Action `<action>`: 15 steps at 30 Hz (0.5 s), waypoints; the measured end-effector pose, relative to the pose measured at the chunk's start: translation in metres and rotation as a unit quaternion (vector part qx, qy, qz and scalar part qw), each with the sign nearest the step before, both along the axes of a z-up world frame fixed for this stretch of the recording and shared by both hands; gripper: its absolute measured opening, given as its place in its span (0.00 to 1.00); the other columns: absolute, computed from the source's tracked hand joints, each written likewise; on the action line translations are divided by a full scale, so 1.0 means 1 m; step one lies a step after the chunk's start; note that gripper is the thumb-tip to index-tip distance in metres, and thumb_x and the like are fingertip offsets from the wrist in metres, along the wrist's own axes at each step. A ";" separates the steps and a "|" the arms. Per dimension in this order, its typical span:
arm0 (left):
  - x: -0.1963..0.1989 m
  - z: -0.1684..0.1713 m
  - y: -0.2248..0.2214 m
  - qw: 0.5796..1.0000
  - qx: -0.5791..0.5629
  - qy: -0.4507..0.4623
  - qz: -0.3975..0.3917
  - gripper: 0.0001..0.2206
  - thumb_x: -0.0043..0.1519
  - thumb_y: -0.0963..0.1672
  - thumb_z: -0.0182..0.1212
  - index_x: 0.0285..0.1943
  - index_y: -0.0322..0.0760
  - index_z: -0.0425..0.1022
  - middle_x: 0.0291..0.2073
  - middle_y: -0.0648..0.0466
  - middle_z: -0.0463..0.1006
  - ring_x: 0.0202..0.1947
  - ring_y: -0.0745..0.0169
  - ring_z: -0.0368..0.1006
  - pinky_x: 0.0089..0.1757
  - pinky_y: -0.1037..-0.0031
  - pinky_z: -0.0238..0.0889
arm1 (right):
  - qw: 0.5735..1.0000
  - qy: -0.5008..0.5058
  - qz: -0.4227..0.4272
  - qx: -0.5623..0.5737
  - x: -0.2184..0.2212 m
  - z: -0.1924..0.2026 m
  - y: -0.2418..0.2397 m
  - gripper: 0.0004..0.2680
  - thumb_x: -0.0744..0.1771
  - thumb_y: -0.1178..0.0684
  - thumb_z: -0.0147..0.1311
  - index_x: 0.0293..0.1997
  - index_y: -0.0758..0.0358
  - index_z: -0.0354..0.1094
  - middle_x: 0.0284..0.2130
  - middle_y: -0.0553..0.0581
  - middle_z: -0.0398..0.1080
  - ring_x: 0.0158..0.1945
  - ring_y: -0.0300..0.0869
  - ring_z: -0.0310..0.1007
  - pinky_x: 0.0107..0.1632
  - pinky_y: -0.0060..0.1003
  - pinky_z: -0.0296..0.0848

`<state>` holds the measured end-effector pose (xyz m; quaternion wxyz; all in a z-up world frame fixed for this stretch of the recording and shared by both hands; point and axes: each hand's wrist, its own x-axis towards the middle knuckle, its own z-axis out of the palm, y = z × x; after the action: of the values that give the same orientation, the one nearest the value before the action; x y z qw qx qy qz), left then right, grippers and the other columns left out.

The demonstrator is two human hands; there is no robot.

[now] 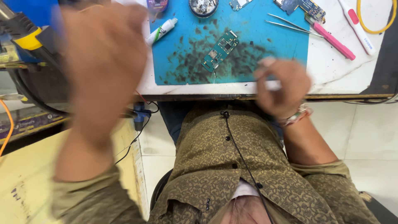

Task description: The person solders components onto a circuit board, cleans the surface with a small brush and cloth, and handles a small metal component with tweezers.

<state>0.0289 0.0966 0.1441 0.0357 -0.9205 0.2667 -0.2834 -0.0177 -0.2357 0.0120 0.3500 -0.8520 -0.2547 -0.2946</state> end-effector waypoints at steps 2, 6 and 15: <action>-0.009 -0.019 -0.045 0.933 -0.210 0.289 -0.037 0.07 0.78 0.42 0.52 0.51 0.36 0.76 0.40 0.49 0.76 0.42 0.45 0.73 0.46 0.56 0.64 | 0.996 -0.037 0.077 0.011 -0.005 -0.001 0.025 0.13 0.68 0.61 0.62 0.59 0.68 0.67 0.38 0.57 0.77 0.32 0.44 0.75 0.35 0.38 0.69; -0.038 -0.035 -0.111 0.830 -0.418 0.365 -0.058 0.10 0.68 0.41 0.53 0.55 0.32 0.76 0.42 0.45 0.78 0.42 0.46 0.76 0.44 0.61 0.67 | 0.998 0.022 0.049 -0.036 -0.010 0.008 0.042 0.14 0.69 0.59 0.62 0.61 0.70 0.67 0.38 0.61 0.76 0.36 0.51 0.75 0.39 0.43 0.72; -0.026 -0.076 -0.079 0.866 -0.394 0.283 -0.122 0.07 0.64 0.39 0.58 0.49 0.34 0.74 0.42 0.43 0.79 0.45 0.45 0.77 0.48 0.62 0.69 | 0.987 0.099 -0.093 0.084 -0.001 -0.008 -0.004 0.16 0.74 0.39 0.52 0.56 0.64 0.66 0.39 0.60 0.77 0.37 0.42 0.78 0.38 0.36 0.76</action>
<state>0.0029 0.0179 0.0682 -0.4419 -0.8587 0.2420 -0.0941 -0.0186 -0.2394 0.0040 0.4151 -0.8643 -0.1124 -0.2608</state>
